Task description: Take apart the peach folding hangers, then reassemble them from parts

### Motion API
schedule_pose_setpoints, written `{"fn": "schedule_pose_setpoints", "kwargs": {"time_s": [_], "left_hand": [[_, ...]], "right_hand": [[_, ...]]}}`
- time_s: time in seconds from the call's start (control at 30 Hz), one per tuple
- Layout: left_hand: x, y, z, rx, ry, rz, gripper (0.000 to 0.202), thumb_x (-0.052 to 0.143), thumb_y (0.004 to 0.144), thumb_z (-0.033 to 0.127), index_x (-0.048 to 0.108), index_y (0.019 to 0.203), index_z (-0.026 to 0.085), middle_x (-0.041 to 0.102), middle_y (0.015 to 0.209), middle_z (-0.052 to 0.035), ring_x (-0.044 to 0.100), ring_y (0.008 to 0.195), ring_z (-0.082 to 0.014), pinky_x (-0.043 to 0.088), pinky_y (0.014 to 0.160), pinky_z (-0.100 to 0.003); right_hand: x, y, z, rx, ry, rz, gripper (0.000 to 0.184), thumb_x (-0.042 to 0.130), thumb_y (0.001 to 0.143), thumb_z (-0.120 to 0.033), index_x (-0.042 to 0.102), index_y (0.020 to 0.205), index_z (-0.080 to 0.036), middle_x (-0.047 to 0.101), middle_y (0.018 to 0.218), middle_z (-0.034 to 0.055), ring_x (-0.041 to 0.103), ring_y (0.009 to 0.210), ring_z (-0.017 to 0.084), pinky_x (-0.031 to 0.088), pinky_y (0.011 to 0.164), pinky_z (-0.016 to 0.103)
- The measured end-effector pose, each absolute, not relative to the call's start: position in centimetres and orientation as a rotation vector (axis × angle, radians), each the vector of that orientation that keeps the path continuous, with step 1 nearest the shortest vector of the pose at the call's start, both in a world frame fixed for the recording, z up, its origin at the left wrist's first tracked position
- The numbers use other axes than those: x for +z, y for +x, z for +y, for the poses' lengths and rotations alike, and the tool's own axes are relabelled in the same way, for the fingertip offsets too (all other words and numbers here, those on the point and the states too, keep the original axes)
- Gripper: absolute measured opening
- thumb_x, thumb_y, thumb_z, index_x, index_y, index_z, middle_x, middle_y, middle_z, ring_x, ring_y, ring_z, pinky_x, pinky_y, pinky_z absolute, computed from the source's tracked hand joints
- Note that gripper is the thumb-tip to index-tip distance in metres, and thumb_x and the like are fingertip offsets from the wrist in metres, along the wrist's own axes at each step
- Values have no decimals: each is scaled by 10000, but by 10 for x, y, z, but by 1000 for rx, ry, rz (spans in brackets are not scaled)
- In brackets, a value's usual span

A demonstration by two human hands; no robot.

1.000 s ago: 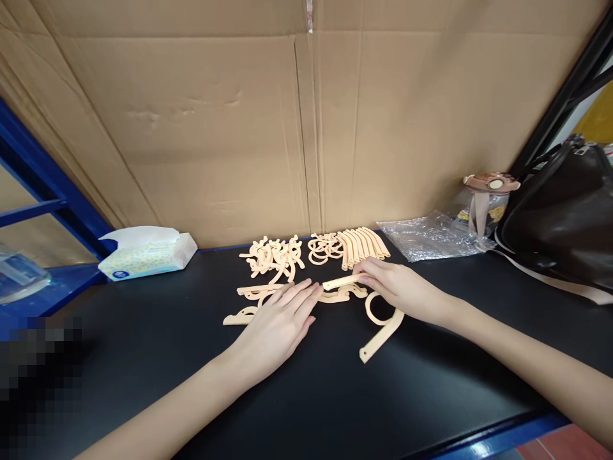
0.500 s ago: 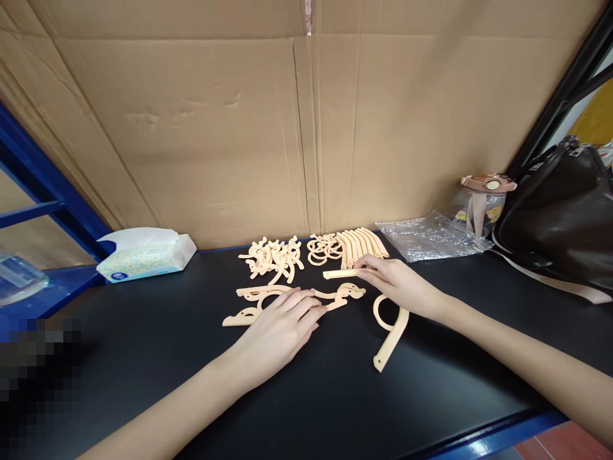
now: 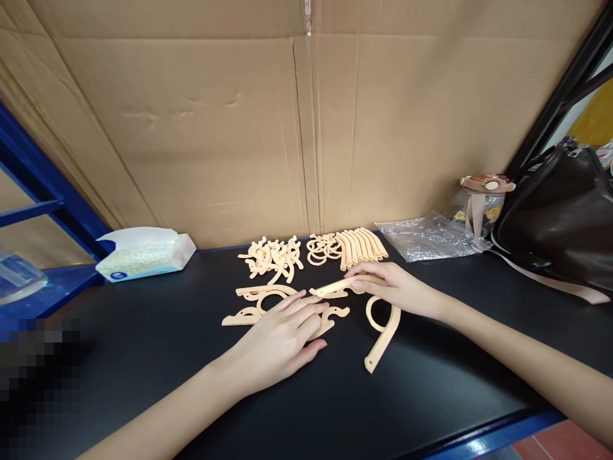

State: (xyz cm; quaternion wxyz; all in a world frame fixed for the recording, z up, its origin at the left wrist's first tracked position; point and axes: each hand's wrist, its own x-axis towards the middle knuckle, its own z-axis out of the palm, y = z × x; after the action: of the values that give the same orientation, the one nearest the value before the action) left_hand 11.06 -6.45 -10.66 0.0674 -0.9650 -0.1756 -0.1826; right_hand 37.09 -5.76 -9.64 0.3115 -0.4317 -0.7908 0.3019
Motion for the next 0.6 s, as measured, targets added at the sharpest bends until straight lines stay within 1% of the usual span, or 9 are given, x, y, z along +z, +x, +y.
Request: {"fn": "schedule_pose_setpoints", "kwargs": {"time_s": [0.1,0.17,0.2,0.27,0.33,0.4,0.43,0.5,0.6], "left_hand": [[-104,112,-68,-541,-2911,-550,135,530,905,274,559,821,173,659,1074,-64,604,993,-209,480,889,-380],[-103,114,-71,-511,-2899,-579,150,524,906,266,542,793,168,663,943,-59,614,862,-200,500,772,-351],[-103,115,-72,-493,-2895,-591,140,507,912,245,539,801,166,653,890,-52,609,817,-194,498,732,-338],[-102,116,-75,-474,-2886,-587,108,460,924,190,548,867,166,633,841,-38,599,777,-181,488,696,-313],[-102,117,-76,-457,-2876,-552,138,429,923,138,551,978,172,629,854,-33,599,788,-175,486,709,-302],[-102,117,-78,-414,-2855,-516,211,433,906,107,532,1079,174,631,890,-37,602,813,-181,488,741,-312],[-102,117,-78,-395,-2837,-505,243,440,893,93,521,1109,168,630,903,-41,603,820,-188,489,756,-324],[-102,117,-79,-373,-2800,-499,304,448,861,59,504,1144,154,626,914,-47,603,821,-199,490,767,-343],[-102,116,-78,-424,-2810,-541,334,419,834,17,499,1127,156,610,899,-43,599,802,-192,490,724,-321]], "right_hand": [[-101,371,-55,938,-1076,-2020,375,523,865,-472,638,1074,-183,665,1040,60,620,973,182,472,870,319],[-104,371,-53,942,-1071,-2009,386,541,855,-478,647,1080,-183,666,1053,65,624,959,180,476,863,316],[-106,371,-53,900,-1090,-2027,376,540,855,-484,660,1046,-183,673,1007,57,627,909,171,481,821,301],[-107,371,-53,726,-1177,-2092,376,512,866,-512,680,849,-177,650,774,18,587,708,134,455,658,262],[-107,372,-53,529,-1279,-2118,490,465,877,-550,577,585,-172,483,535,-26,425,516,95,340,510,249],[-106,372,-54,413,-1341,-2089,579,439,876,-581,395,461,-180,308,462,-48,268,466,81,240,469,261],[-106,372,-55,394,-1356,-2062,595,436,873,-590,331,451,-184,262,463,-51,228,468,80,218,469,265],[-106,372,-55,404,-1372,-2004,599,438,866,-602,273,466,-188,230,475,-52,204,478,82,211,475,266],[-107,374,-52,440,-1391,-1939,581,444,863,-601,282,489,-188,250,494,-50,231,491,82,229,488,260]]}}
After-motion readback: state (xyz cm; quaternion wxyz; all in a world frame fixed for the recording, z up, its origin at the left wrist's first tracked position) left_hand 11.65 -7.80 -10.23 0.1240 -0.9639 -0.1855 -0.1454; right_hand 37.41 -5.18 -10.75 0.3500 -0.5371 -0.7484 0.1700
